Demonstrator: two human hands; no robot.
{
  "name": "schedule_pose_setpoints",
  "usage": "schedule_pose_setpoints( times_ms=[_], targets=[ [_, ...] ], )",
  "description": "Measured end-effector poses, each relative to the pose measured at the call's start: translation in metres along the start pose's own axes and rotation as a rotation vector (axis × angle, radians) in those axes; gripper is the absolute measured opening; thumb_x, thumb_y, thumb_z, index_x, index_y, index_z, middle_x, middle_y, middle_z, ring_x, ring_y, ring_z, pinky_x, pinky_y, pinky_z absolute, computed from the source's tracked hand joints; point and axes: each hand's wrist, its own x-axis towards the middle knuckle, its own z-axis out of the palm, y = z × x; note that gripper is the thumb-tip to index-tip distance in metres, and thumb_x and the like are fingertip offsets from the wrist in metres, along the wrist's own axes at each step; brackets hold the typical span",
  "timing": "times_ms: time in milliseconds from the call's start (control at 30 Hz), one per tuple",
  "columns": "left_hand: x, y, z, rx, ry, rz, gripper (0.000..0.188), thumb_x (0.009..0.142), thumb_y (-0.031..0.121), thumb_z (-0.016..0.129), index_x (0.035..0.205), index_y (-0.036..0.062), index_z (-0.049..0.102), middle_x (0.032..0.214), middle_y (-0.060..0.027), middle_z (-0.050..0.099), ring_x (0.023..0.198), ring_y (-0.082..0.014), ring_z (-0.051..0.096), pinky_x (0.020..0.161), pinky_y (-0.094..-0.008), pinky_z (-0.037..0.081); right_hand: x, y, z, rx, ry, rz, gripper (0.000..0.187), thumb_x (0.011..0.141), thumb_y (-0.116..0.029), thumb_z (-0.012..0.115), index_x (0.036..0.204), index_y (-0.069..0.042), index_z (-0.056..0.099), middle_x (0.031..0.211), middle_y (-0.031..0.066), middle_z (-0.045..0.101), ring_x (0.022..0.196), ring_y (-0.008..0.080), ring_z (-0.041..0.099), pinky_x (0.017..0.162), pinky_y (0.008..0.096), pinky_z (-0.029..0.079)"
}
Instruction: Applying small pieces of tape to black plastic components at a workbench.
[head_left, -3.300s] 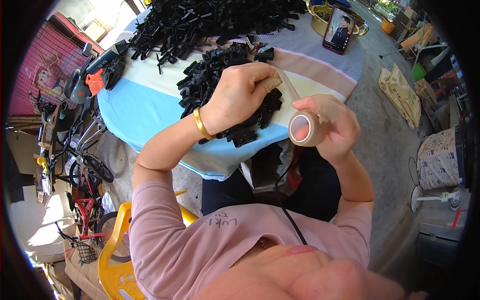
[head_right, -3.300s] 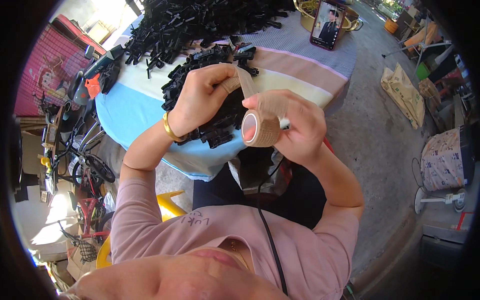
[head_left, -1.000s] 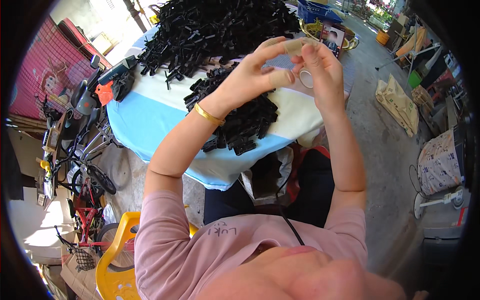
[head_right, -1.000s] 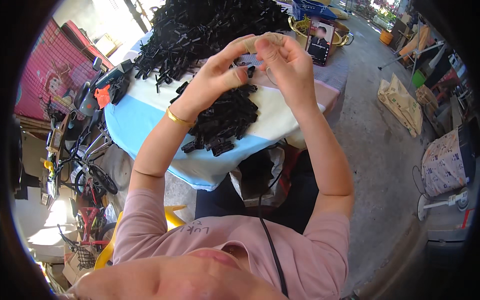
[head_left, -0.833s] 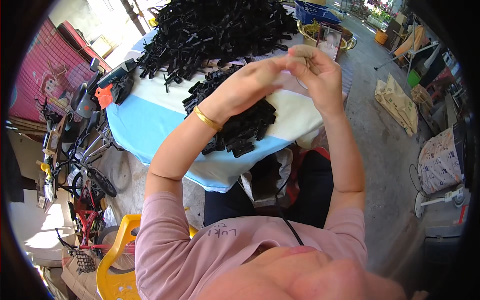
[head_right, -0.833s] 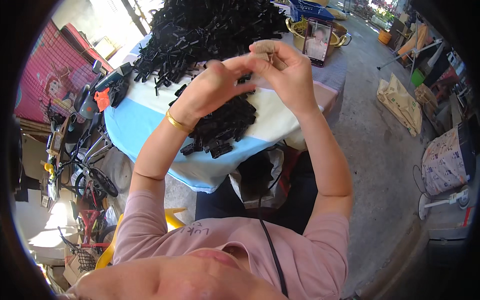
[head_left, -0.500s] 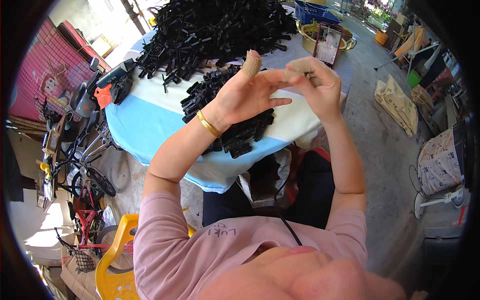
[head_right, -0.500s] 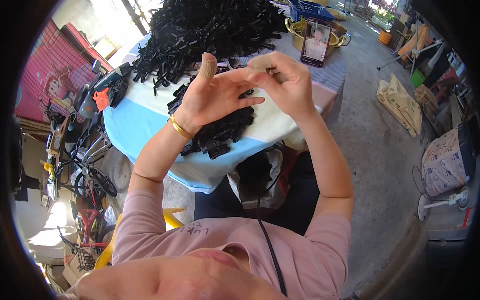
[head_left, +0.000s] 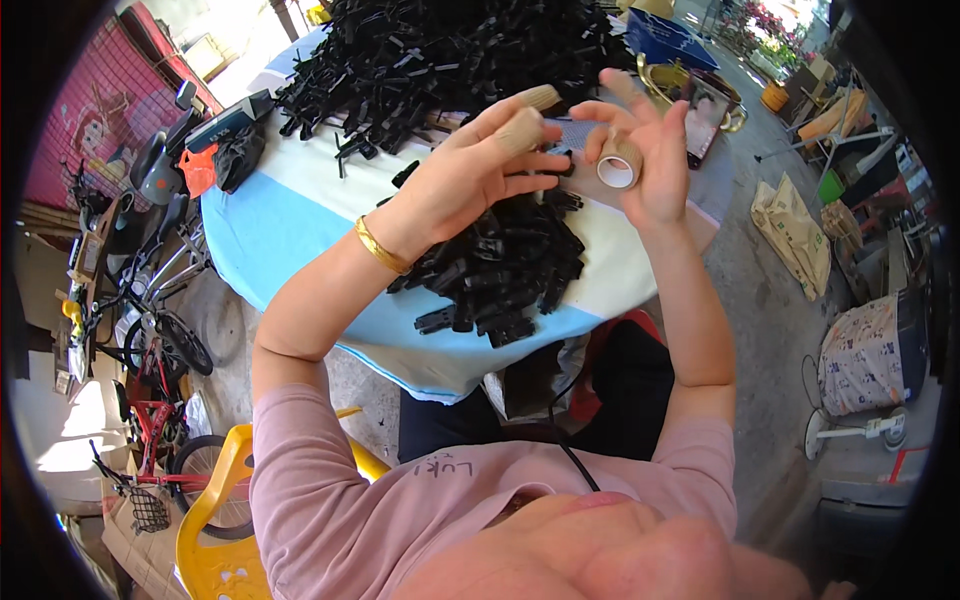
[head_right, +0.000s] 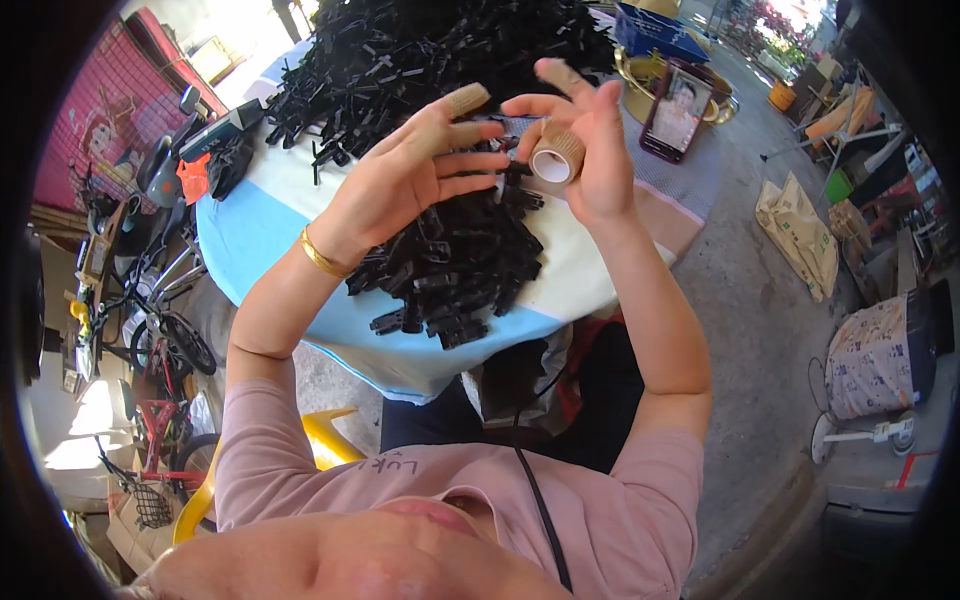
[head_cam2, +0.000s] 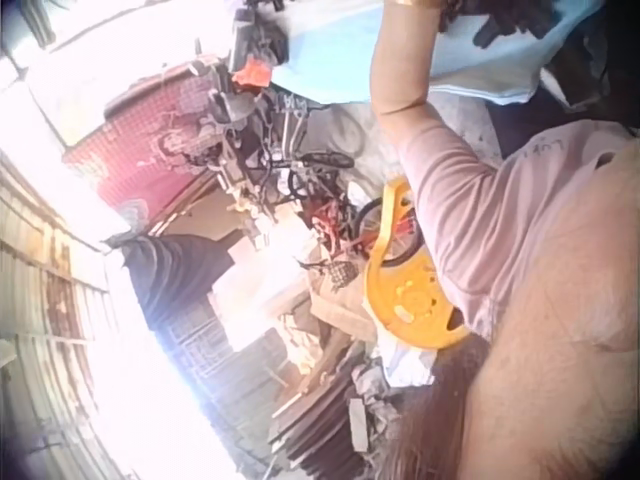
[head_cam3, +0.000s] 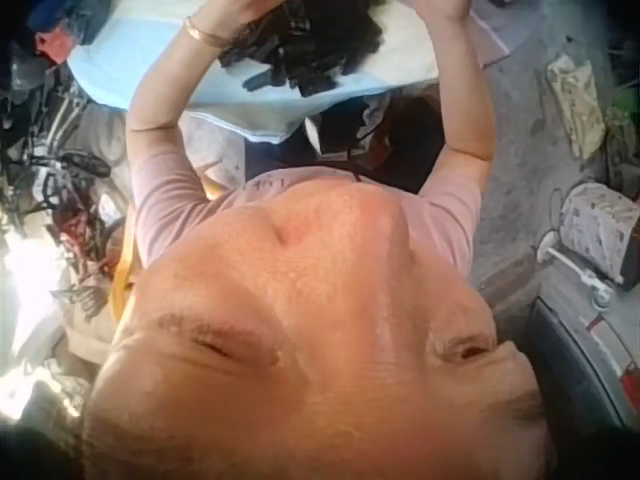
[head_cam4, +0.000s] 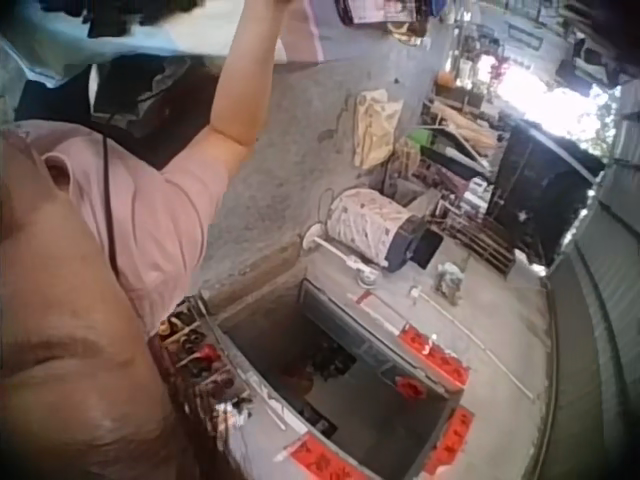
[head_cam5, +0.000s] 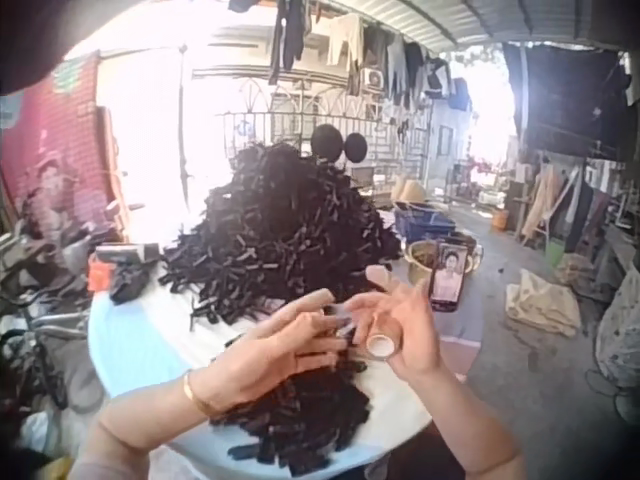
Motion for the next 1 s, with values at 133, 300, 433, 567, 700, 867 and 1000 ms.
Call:
schedule_pose_setpoints(
  times_ms=[133,300,433,567,700,867,1000],
  targets=[
    [0.006,-0.003,-0.018,-0.163,0.144,-0.112,0.058,0.086,0.01,0.054,0.134,0.0039,0.021,0.113,-0.0166,0.051,0.104,-0.028,0.055,0.092,-0.037,0.043,0.026,0.025,0.028,-0.188,0.112,-0.242,0.058,0.093,-0.048,0.023,0.124,-0.001,0.035,0.096,0.0135,0.058,0.071,0.0108,0.055,0.066,0.0229,0.046],
    [0.016,-0.006,-0.029,-0.214,0.28,0.03,0.052,0.085,0.007,0.056,0.13,0.0057,0.029,0.113,-0.0111,0.052,0.102,-0.021,0.055,0.092,-0.0357,0.044,0.051,0.049,0.042,-0.594,-0.002,-0.521,0.049,0.097,-0.034,0.023,0.122,0.006,0.033,0.1,0.0129,0.055,0.079,0.0122,0.054,0.079,0.0263,0.044],
    [0.011,0.002,-0.044,-0.205,0.322,0.072,0.049,0.085,0.007,0.056,0.128,0.0063,0.034,0.113,-0.0095,0.051,0.103,-0.0206,0.055,0.092,-0.0377,0.045,0.056,0.057,0.04,-0.736,-0.097,-0.47,0.046,0.096,-0.028,0.03,0.132,-0.001,0.023,0.11,0.0169,0.055,0.095,0.0179,0.055,0.089,0.0309,0.041],
    [0.006,0.009,-0.058,-0.289,0.295,0.111,0.062,0.08,0.002,0.06,0.129,-0.0025,0.022,0.103,-0.0137,0.055,0.094,-0.0228,0.059,0.085,-0.0364,0.049,0.054,0.05,0.046,-0.294,-0.238,-0.276,0.054,0.094,-0.028,0.039,0.136,-0.003,0.015,0.117,0.0235,0.051,0.108,0.0251,0.051,0.095,0.0345,0.037],
    [-0.008,0.011,-0.057,-0.152,0.367,0.027,0.052,0.083,0.007,0.057,0.128,0.0046,0.032,0.105,-0.013,0.056,0.096,-0.023,0.058,0.085,-0.0364,0.049,0.05,0.043,0.049,-0.448,-0.392,-0.313,0.043,0.082,-0.016,0.061,0.117,0.005,0.047,0.115,0.0185,0.052,0.118,0.0231,0.042,0.096,0.0318,0.036],
    [-0.026,0.01,-0.046,0.396,0.563,0.178,0.059,0.076,-0.002,0.059,0.128,0.0012,0.03,0.095,-0.0128,0.058,0.087,-0.0194,0.06,0.077,-0.0312,0.052,0.04,0.044,0.069,-0.276,-0.247,-0.088,0.05,0.075,0.004,0.063,0.121,0.0,0.044,0.119,0.0175,0.047,0.116,0.0203,0.043,0.094,0.0305,0.039],
    [-0.035,0.011,-0.028,0.829,0.548,0.303,0.066,0.072,-0.009,0.058,0.129,0.0061,0.031,0.085,-0.0096,0.061,0.081,-0.0141,0.06,0.07,-0.0266,0.051,0.024,0.047,0.073,-0.011,-0.245,0.078,0.066,0.076,0.005,0.059,0.133,-0.006,0.029,0.127,0.0151,0.04,0.119,0.0224,0.039,0.096,0.0325,0.037]
  ],
)
